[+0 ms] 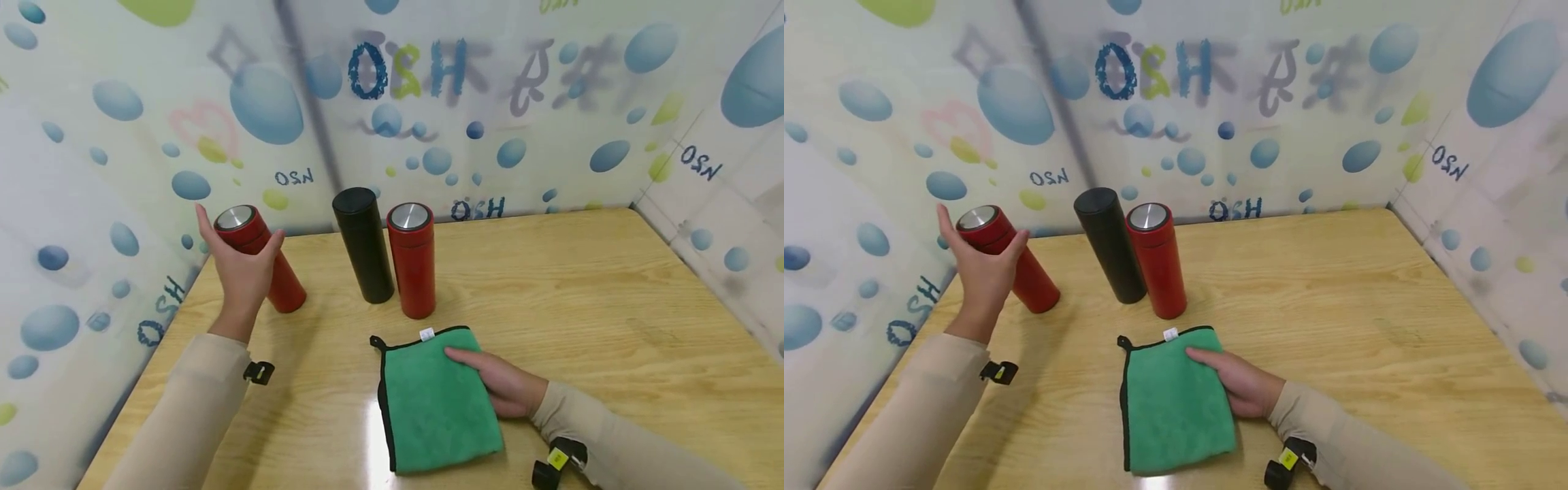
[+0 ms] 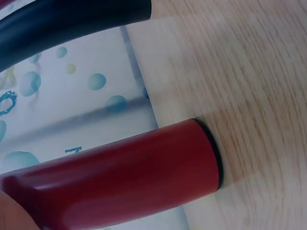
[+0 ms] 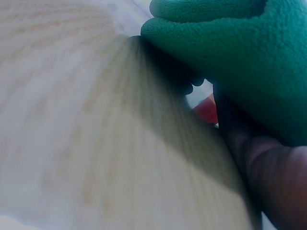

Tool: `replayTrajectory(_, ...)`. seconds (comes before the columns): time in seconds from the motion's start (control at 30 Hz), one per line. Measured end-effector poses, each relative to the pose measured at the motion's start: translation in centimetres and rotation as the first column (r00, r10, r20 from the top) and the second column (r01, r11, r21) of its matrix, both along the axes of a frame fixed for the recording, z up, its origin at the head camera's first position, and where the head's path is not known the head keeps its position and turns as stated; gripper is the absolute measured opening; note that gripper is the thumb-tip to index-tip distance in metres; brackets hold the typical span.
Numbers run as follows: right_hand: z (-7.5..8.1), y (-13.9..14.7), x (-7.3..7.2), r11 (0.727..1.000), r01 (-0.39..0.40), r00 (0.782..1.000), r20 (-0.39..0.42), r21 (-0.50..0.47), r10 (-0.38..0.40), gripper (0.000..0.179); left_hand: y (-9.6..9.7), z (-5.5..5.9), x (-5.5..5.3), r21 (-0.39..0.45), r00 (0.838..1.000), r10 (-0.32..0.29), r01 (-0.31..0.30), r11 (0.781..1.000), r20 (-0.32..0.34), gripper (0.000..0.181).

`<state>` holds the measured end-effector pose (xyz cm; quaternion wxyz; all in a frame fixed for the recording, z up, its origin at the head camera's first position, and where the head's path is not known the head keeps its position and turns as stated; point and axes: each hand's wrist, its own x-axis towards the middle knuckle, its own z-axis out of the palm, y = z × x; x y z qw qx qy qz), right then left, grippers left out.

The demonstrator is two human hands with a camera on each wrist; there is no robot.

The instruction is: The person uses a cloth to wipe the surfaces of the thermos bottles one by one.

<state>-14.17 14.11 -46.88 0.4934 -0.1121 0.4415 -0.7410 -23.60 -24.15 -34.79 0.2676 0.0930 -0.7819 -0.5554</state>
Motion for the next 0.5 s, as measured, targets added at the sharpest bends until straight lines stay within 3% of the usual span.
replayTrajectory(0.1,0.1,-0.1,0.0,1.000,0.005,1.000,0.000,0.008,-0.005,0.047,-0.2,0.0,0.0,0.012,1.000,0.015,-0.015,1.000,0.018,0.109)
replayTrajectory(0.27,0.1,-0.2,0.0,1.000,0.016,1.000,-0.008,0.019,-0.016,0.050,-0.4,-0.3,0.0,0.028,1.000,0.015,-0.015,0.999,-0.005,0.097)
replayTrajectory(0.5,-0.1,-0.1,0.1,1.000,0.017,1.000,-0.014,0.011,-0.016,0.047,-0.2,-1.1,0.4,0.040,0.996,0.030,-0.027,0.999,-0.088,0.084)
